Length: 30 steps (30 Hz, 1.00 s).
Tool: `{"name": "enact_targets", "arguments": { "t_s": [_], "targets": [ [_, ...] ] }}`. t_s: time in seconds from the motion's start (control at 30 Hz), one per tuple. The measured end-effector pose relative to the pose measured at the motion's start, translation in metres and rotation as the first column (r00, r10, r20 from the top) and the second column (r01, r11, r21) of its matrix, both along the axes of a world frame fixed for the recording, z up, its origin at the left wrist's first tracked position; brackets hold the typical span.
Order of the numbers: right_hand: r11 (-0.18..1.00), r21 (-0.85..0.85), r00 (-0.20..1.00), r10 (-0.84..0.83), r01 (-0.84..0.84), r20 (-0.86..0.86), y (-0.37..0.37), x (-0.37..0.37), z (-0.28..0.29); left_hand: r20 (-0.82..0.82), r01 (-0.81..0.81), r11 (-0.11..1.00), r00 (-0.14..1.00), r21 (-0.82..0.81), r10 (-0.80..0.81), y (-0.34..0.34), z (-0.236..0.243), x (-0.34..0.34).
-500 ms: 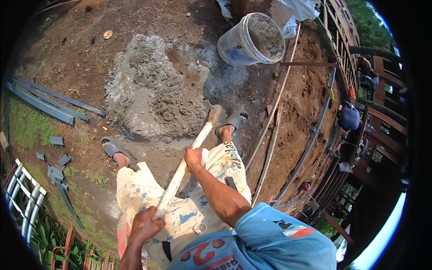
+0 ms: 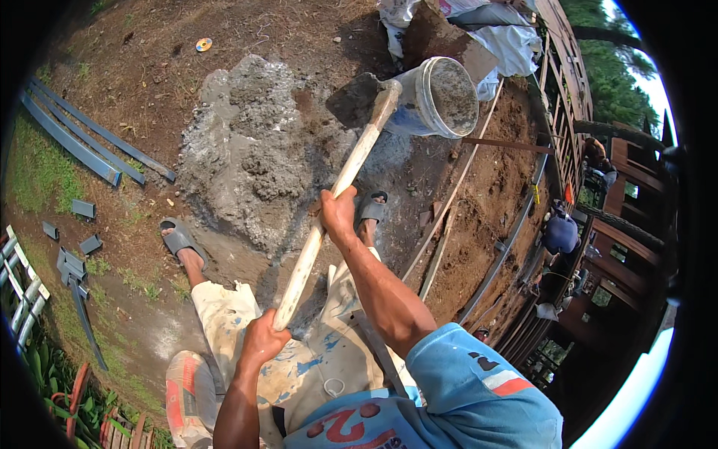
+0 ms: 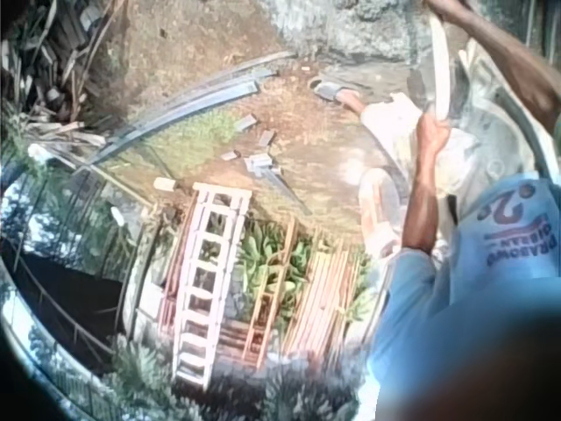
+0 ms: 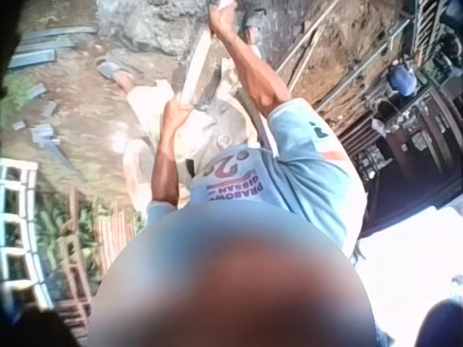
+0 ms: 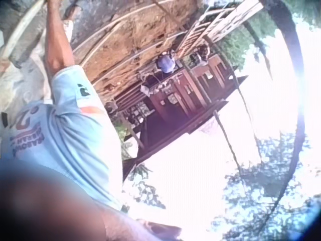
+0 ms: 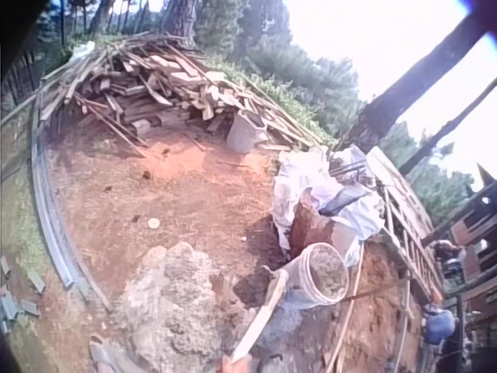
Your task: The person mixes wet concrete on the ground using a hoe, then scoops it with a trowel and applies it to metal frame joints. They walk around the site, retrieve a trowel, and continue applying concrete to multiple joints while another person works nearby.
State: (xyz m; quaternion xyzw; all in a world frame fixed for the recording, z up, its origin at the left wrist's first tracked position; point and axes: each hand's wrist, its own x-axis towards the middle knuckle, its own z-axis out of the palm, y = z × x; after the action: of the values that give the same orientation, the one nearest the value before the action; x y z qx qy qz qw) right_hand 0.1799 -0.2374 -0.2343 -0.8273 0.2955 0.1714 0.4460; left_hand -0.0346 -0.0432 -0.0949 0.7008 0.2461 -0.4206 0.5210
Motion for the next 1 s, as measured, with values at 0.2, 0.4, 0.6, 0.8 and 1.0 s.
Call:
{"name": "enact_targets", "arguments": {
  "t_s": [0.2,0.4,0.6,0.8,1.0],
  "targets": [
    [0.962,-0.032,0.886,0.235,-0.270,-0.400,0.027,-0.063,-0.029,-0.169,-0.163,0.986,0.971,0.044,0.168,-0.027,0.040,-0.042],
    [0.916,0.060,0.772,0.368,-0.397,-0.518,0.055,-0.138,0.041,-0.339,-0.155,0.976,0.919,0.154,0.199,-0.032,0.123,-0.108],
    [0.885,0.409,0.941,0.306,-0.225,-0.144,0.138,0.008,-0.019,0.148,-0.195,0.905,0.978,0.378,0.149,-0.011,0.003,-0.038],
    [0.818,0.504,0.935,0.349,-0.277,-0.053,0.236,0.101,-0.102,0.124,-0.199,0.891,0.979,0.408,0.162,0.019,-0.071,0.065],
    [0.853,0.280,0.799,0.515,-0.441,-0.309,0.147,-0.027,-0.079,-0.117,-0.162,0.955,0.974,0.248,0.195,-0.046,0.011,-0.007]
  ]
}}
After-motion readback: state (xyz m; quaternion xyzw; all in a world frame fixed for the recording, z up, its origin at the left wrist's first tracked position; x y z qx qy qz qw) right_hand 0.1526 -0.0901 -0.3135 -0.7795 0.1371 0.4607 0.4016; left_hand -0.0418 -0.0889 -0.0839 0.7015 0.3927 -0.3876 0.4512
